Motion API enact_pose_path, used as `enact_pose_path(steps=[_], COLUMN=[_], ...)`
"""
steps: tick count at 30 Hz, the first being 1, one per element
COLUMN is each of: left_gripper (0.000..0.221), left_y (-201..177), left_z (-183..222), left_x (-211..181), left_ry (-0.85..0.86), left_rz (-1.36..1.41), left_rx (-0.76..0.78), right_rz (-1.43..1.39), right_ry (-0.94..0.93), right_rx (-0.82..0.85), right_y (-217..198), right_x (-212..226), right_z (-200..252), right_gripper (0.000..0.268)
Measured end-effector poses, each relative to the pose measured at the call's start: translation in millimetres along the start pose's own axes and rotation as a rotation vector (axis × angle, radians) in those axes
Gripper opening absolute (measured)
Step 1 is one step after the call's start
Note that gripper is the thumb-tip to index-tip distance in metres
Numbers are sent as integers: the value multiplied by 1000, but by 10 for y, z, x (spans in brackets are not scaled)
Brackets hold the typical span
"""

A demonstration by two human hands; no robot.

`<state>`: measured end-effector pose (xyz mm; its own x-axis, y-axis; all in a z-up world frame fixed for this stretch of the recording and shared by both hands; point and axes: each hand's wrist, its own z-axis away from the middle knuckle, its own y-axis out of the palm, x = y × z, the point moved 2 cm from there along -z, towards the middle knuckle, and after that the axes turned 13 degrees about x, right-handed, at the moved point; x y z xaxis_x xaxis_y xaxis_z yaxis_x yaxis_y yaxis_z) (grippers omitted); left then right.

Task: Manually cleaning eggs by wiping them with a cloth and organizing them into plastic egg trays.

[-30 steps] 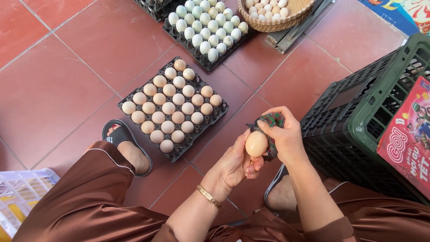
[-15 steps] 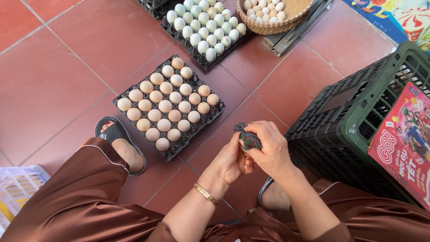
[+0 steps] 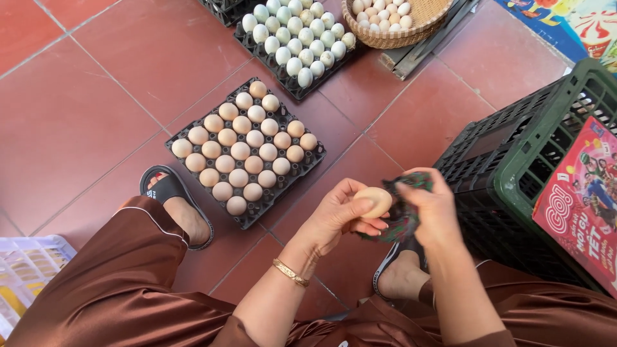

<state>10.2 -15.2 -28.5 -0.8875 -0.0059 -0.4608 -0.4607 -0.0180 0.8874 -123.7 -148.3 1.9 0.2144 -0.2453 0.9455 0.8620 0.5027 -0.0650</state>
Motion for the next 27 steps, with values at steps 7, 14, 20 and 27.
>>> enact_pose_path(steps=[7,14,20,27], left_gripper=[74,70,72,73], left_y=[143,159,322,397], left_z=[-16,0,41,29], left_x=[-116,-6,-51,-172], left_ry=[3,-3,210,456], left_rz=[-700,-985,-894,-774], left_rx=[-339,-406,-369,-211], right_rz=[-133,717,301,167], right_ry=[-245,-348,-198,-27], right_rx=[8,161,-18,22], right_y=[-206,393,407,119], right_x=[472,396,343,-193], right_z=[158,368,144,90], right_gripper=[42,41,22,37])
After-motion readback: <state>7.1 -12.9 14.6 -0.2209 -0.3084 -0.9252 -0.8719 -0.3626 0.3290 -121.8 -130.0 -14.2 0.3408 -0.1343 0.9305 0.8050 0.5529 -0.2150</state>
